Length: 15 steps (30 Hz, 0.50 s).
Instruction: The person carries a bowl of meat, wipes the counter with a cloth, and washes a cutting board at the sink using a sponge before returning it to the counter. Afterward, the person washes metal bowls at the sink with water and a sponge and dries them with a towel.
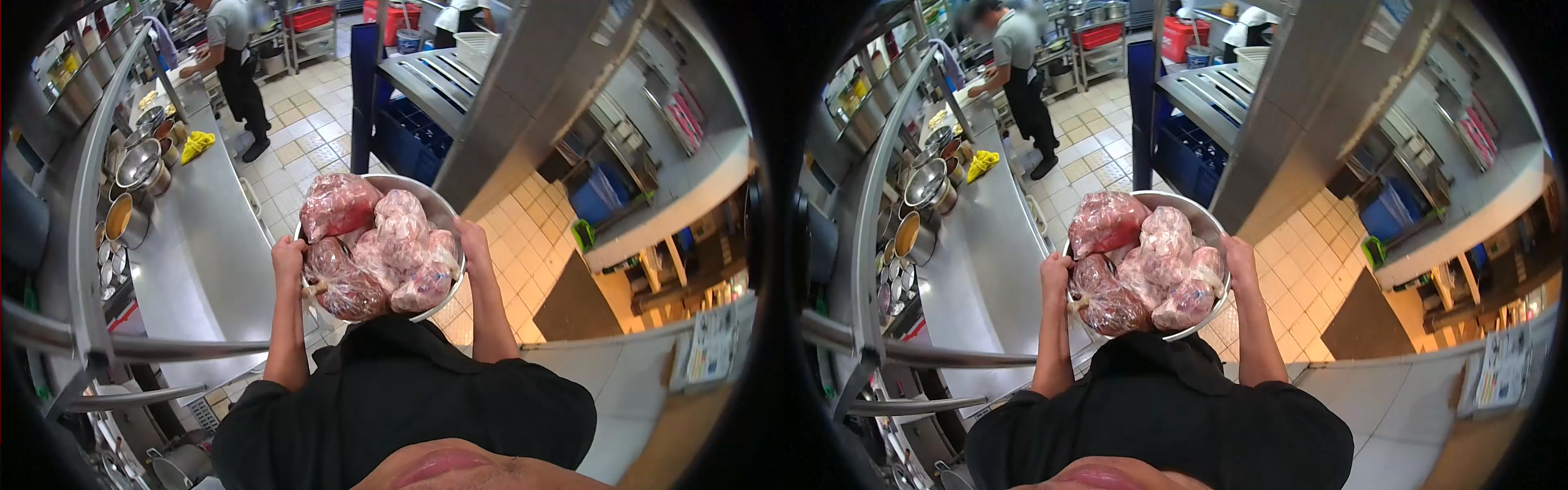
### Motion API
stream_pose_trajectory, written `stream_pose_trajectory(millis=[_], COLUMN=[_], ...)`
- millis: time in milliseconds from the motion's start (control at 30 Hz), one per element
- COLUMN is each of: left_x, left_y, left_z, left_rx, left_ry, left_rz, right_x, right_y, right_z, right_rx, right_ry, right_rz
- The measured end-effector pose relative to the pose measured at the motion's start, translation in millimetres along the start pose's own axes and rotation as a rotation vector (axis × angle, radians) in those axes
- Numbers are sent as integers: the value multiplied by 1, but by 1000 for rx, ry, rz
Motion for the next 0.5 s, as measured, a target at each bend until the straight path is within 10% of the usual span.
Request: stream_pose_trajectory(millis=[500], left_x=[-78], left_y=[-267], left_z=[-24], left_rx=[-341], left_ry=[167], left_rz=[-19], right_x=[144], right_y=[-326], right_z=[-237], right_rx=[382], right_ry=[95], right_rz=[155])
Point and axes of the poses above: each hand's wrist, its own y-axis away from the middle knuckle, its own z-axis out of the back of the hand, x = y × z, the point moved 9 cm from there along -y, towards the middle knuckle, and after that the axes turned 15 degrees about y, right-handed, at the moved point
